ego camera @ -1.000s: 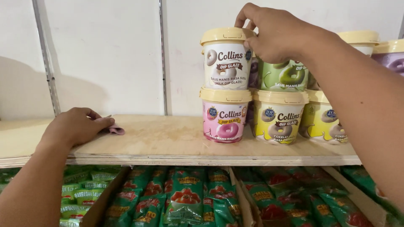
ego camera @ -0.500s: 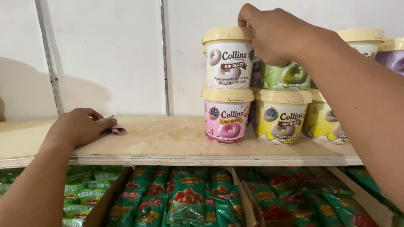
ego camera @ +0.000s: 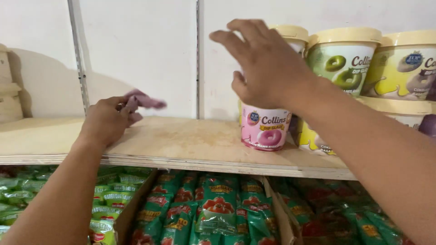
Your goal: Wiping down plastic glaze tubs and wooden store shelves with a cloth and organizing the products.
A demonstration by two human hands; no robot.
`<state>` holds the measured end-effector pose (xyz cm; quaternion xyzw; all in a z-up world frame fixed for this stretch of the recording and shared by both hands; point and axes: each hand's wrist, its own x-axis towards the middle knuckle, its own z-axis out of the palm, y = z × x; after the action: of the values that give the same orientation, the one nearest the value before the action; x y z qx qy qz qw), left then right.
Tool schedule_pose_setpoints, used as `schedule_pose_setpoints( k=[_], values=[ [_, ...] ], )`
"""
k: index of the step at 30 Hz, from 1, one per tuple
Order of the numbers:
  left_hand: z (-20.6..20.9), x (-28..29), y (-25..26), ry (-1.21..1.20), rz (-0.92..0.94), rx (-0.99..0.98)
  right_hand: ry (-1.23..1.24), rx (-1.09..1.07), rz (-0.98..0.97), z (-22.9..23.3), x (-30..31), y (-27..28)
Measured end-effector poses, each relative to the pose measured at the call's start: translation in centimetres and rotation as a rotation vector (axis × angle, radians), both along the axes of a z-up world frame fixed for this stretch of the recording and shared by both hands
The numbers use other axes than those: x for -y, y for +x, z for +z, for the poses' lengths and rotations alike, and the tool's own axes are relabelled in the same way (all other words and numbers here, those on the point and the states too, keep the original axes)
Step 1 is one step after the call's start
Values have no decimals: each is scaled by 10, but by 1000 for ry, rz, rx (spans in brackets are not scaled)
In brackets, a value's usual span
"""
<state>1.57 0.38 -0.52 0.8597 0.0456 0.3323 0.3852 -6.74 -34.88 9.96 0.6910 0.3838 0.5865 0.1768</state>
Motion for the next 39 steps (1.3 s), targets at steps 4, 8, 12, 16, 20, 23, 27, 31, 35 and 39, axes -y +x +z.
schedule_pose_setpoints(
  k=[4, 8, 12, 16, 20, 23, 27, 31, 35, 39],
  values=[
    [-18, -21, 32, 278, 56, 182, 18, -295, -17, -25, -60, 5],
    [-7, -7, 5, 237, -135, 146, 18, -572, -173, -44, -119, 15],
    [3, -5, -16, 106, -333, 30, 181, -945, -265, -55, -177, 17],
    [1, -55, 26, -581, -746, -100, 259, -1102, -304, -63, -217, 30],
    [16, -128, 1, -147, -422, -102, 364, -1324, -264, -83, -234, 80],
    [9, -197, -4, 316, -50, -131, 340, -1304, -259, -103, -241, 122],
    [-16, -273, 12, 482, 135, -126, 506, -1535, -204, -82, -292, 29],
    [-22, -285, 20, 425, 110, -167, 636, -1536, 199, -51, -308, 40],
    [-23, -281, 19, 457, 104, -223, 482, -872, 10, -42, -288, 93],
    [-20, -282, 17, 478, 113, -242, 219, -1012, -561, -70, -256, 155]
  ],
)
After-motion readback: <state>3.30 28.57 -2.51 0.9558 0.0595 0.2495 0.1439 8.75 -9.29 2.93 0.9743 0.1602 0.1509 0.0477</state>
